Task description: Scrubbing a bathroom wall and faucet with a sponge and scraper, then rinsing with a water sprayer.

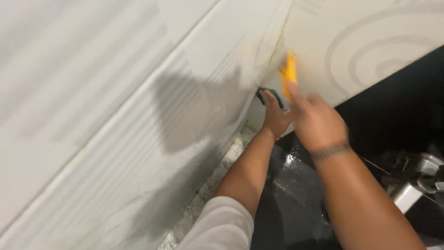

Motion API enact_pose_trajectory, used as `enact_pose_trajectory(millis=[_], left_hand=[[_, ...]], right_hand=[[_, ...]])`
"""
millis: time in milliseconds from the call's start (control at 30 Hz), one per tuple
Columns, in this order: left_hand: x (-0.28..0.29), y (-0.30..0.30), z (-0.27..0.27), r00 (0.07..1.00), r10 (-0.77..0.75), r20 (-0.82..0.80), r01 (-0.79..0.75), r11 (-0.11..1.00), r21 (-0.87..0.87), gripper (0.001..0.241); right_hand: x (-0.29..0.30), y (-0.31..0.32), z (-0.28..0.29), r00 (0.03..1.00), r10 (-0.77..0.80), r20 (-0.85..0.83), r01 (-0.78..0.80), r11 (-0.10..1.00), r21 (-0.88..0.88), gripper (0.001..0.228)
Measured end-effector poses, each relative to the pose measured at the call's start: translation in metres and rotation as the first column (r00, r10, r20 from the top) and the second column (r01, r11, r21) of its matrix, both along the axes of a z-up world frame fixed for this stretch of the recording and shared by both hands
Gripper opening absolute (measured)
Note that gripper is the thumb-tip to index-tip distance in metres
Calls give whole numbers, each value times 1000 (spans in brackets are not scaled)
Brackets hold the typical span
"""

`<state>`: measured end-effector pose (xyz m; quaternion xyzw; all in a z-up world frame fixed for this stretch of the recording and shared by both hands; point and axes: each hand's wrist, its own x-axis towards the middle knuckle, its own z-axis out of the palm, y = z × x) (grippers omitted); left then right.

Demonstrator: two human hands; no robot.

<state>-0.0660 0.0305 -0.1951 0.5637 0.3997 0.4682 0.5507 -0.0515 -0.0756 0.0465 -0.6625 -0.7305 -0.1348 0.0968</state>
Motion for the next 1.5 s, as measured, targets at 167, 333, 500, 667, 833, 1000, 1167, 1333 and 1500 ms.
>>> enact_pose_trajectory(millis=[167,333,500,667,833,1000,1167,1333,1500], left_hand=[[20,2,-40,996,53,-66,-45,993,109,144],[-7,-3,4,997,-21,-70,21,1000,6,132],[-20,-2,11,991,-68,-114,66,998,-18,132],[-4,2,-9,989,33,-144,-21,996,90,129],[-8,0,-7,988,-10,-152,16,999,42,119],[18,2,-74,840,235,-489,-14,910,414,121],[-7,3,-47,628,585,-513,125,575,808,125],[-3,-16,-19,893,11,-449,45,992,114,113],[19,-12,-67,993,-95,66,103,986,-128,92]], right_hand=[[17,-8,-13,998,-65,19,64,998,17,43],[6,14,-5,997,35,63,-39,997,66,47],[51,-52,-44,967,-237,90,248,957,-149,45],[12,12,-59,996,-71,50,76,993,-94,48],[15,-5,-67,985,-166,52,174,959,-222,49],[12,10,-109,992,-124,-6,121,976,-179,50],[9,11,-115,994,-109,-14,105,980,-171,48],[5,17,-123,981,-196,-5,189,951,-246,46],[8,16,-124,990,-136,-37,125,968,-217,47]])
